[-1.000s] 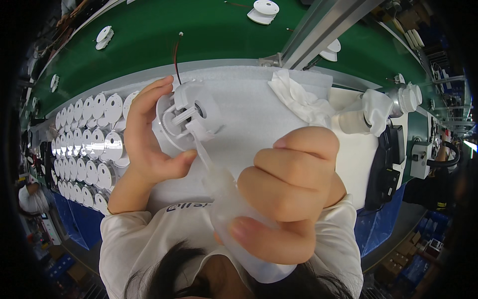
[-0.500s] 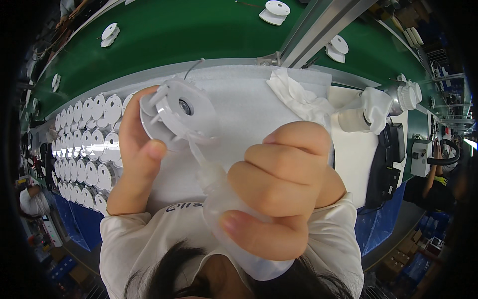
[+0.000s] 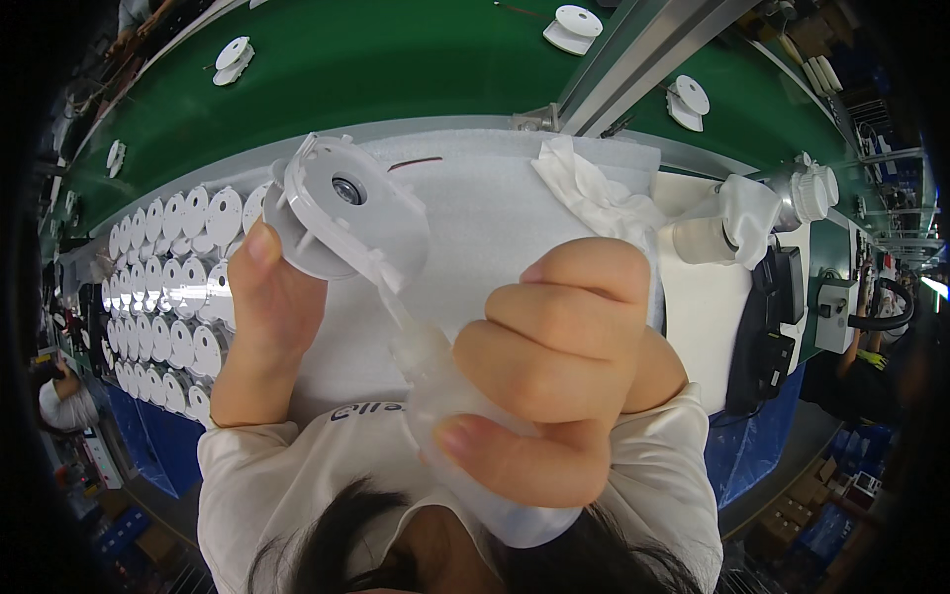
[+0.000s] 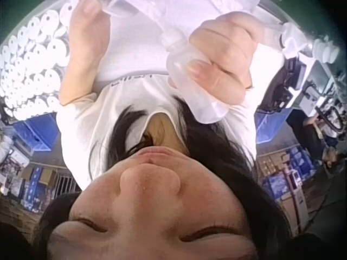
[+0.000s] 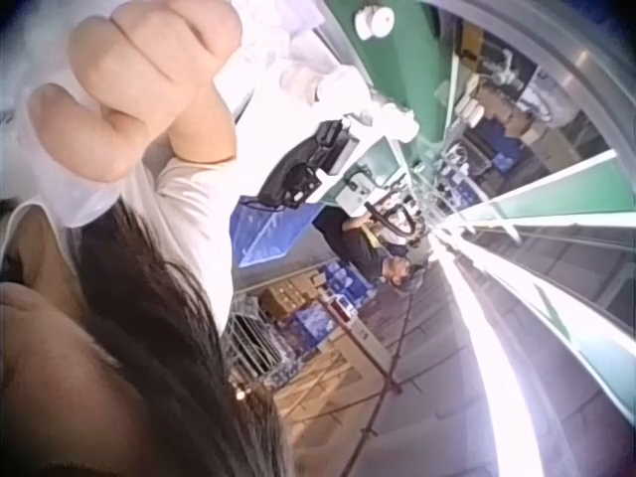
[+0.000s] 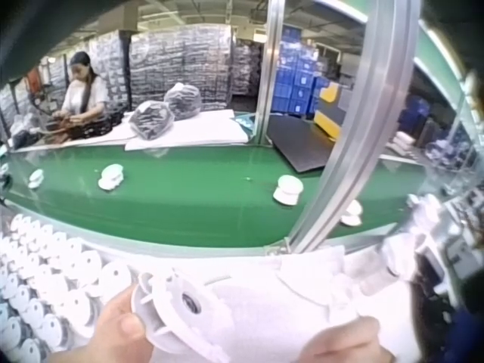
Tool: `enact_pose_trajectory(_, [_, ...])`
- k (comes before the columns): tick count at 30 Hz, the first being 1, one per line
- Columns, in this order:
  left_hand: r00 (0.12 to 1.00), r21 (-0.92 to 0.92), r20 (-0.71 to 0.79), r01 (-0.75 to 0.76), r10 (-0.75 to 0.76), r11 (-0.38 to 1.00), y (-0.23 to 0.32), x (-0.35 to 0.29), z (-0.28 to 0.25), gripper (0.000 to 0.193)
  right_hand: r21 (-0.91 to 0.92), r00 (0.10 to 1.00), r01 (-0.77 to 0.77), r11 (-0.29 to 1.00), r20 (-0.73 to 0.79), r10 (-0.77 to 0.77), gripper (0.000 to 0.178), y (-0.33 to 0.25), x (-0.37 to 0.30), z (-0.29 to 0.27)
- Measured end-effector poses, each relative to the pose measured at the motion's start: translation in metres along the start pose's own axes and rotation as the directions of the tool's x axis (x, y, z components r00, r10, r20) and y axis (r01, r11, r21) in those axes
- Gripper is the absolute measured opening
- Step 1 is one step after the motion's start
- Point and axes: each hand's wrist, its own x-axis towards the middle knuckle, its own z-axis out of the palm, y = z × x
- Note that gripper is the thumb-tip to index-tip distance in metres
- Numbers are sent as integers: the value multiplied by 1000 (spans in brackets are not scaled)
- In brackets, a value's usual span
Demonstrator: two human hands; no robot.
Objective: The person applies liquid from a squeeze bottle to the internal parts of a white plastic component, places it into a blue bin, and repeats the process with another component from a row.
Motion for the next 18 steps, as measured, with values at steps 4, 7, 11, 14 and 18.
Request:
enact_pose_trajectory(4, [998,-8,-63,-23,23,1000,3,9,-5,62,118,996,48,992,-78,-39,45,13,-2,6])
enact_pose_trajectory(7, [972,153,-143,-166,188,974,14,16,-13,55,134,970,-235,963,91,224,55,31,-8,6])
enact_pose_trajectory(11, [925,710,-213,-74,314,701,30,19,-39,47,373,721,-691,618,311,619,60,53,-26,35])
enact_pose_trajectory(14, [919,959,-167,69,356,274,46,36,-35,46,201,450,-874,443,678,581,63,60,-23,30])
enact_pose_trajectory(18, [937,934,-279,315,209,-167,38,111,-36,57,173,423,-859,483,772,475,57,65,-35,35])
